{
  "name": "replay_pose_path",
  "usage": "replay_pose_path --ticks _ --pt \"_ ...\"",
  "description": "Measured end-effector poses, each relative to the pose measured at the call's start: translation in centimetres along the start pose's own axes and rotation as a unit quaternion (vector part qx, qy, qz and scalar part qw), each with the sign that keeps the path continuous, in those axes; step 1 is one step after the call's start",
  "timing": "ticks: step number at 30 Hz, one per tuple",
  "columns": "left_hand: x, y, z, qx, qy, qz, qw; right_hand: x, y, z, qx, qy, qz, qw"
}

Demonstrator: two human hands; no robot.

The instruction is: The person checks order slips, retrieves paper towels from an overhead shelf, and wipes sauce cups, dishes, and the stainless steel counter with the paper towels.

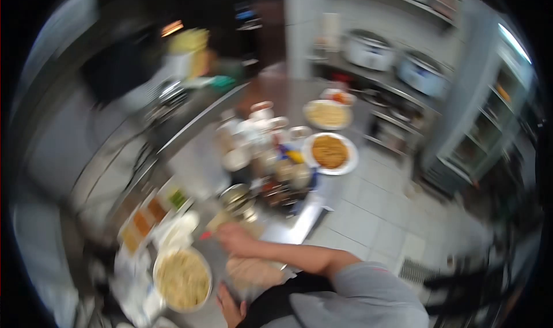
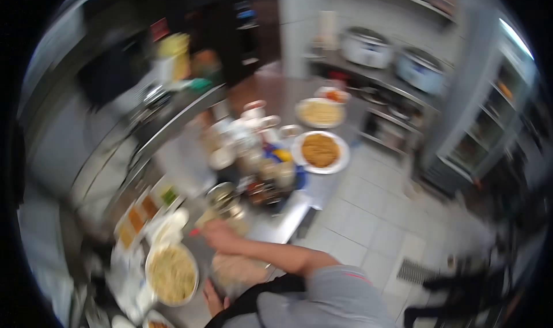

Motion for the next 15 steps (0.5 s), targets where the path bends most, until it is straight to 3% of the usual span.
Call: replay_pose_path --ticks 1,2,8,10,11,13,15 --pt "-1.3 1.1 1.8 -0.015 -0.097 -0.044 0.994 -2.3 0.2 -1.7 0.005 -0.076 0.028 0.997" --pt "-2.1 2.4 2.8 -0.018 -0.151 -0.043 0.987 -2.7 -0.1 -2.0 -0.054 -0.134 0.071 0.987" --pt "-3.6 8.9 2.5 -0.097 -0.205 0.067 0.972 -1.3 -4.3 -1.9 -0.083 -0.138 0.094 0.982" --pt "-4.8 10.0 3.8 -0.099 -0.225 0.138 0.959 1.1 -7.0 -2.4 -0.091 -0.151 0.05 0.983" --pt "-6.1 10.1 5.7 -0.005 -0.253 0.252 0.934 1.9 -7.5 -3.6 -0.139 -0.175 0.066 0.973" --pt "-2.7 11.5 0.7 -0.07 -0.225 0.205 0.95 3.4 -7.8 -6.0 -0.187 -0.187 0.016 0.964" --pt "0.7 13.0 -4.2 -0.116 -0.215 0.145 0.959 4.1 -7.0 -7.8 -0.267 -0.107 0.003 0.958"
Point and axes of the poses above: each hand's wrist, its own y-axis towards the middle knuckle, its own x-axis out of the back of the hand, z = x × y, the point moved 6 cm from there along y, towards the middle knuckle, and after that the axes turned 4 degrees about z, right-handed, at the moved point
